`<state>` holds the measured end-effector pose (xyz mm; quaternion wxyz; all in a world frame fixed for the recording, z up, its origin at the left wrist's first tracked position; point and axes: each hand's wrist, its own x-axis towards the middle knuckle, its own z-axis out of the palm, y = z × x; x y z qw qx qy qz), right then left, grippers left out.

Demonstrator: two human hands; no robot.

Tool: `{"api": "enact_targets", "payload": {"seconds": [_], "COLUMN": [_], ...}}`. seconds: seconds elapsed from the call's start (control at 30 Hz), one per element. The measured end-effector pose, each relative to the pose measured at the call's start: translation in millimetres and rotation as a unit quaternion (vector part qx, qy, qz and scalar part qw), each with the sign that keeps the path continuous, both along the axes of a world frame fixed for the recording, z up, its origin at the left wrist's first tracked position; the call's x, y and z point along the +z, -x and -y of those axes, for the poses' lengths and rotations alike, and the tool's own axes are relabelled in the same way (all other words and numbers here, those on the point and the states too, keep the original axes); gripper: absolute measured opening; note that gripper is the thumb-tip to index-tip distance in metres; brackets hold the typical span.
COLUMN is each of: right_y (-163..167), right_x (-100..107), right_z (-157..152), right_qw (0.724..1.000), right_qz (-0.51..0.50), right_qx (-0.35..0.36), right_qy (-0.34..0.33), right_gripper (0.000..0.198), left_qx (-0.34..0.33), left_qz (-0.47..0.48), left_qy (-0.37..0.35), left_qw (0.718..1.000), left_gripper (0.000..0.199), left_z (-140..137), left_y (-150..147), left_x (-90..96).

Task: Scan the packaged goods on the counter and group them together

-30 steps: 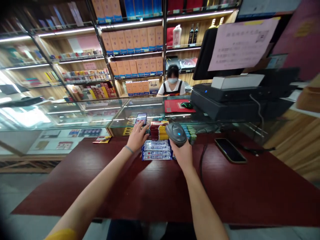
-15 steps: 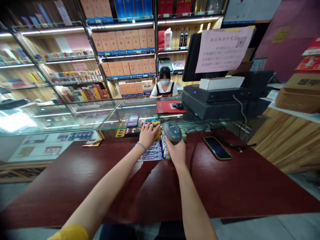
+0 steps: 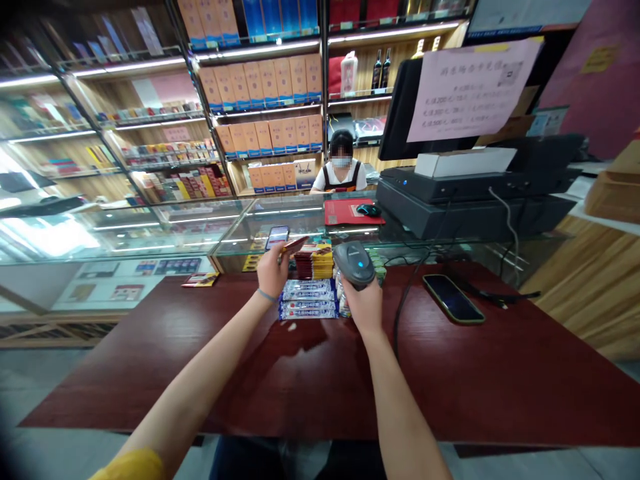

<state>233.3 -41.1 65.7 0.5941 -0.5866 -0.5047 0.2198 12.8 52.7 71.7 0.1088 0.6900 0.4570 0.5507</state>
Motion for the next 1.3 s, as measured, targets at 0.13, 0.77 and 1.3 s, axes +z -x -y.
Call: {"api": "enact_targets", "payload": {"seconds": [0.13,0.77,1.3], "right_y": [10.5,85.2,83.2], "right_x": [2.6,-43.6,-34.3], "right_z": [3.6,31.1,31.9], "right_qw": [0.999,0.929,0.918], "right_qz": [-0.045,0.309,0.33], "right_qx": [0.009,0.204,0.214], "right_qy": [0.007,0.029,0.051], "right_gripper": [0.036,0.051,0.047], "left_qx": [0.039,0.012,-0.006], "left_qz": [0.227,0.589,0.614], "left_qy": [0.037,0.197,0.189], "left_qw": [0.972,0.784,0.766], "left_gripper": [0.03,0.02,0.016], "left_z": [15.3,33.1,33.9], "left_y": [39.2,125.6,128.6], "left_x": [-15.8,-83.3,-81.8]}}
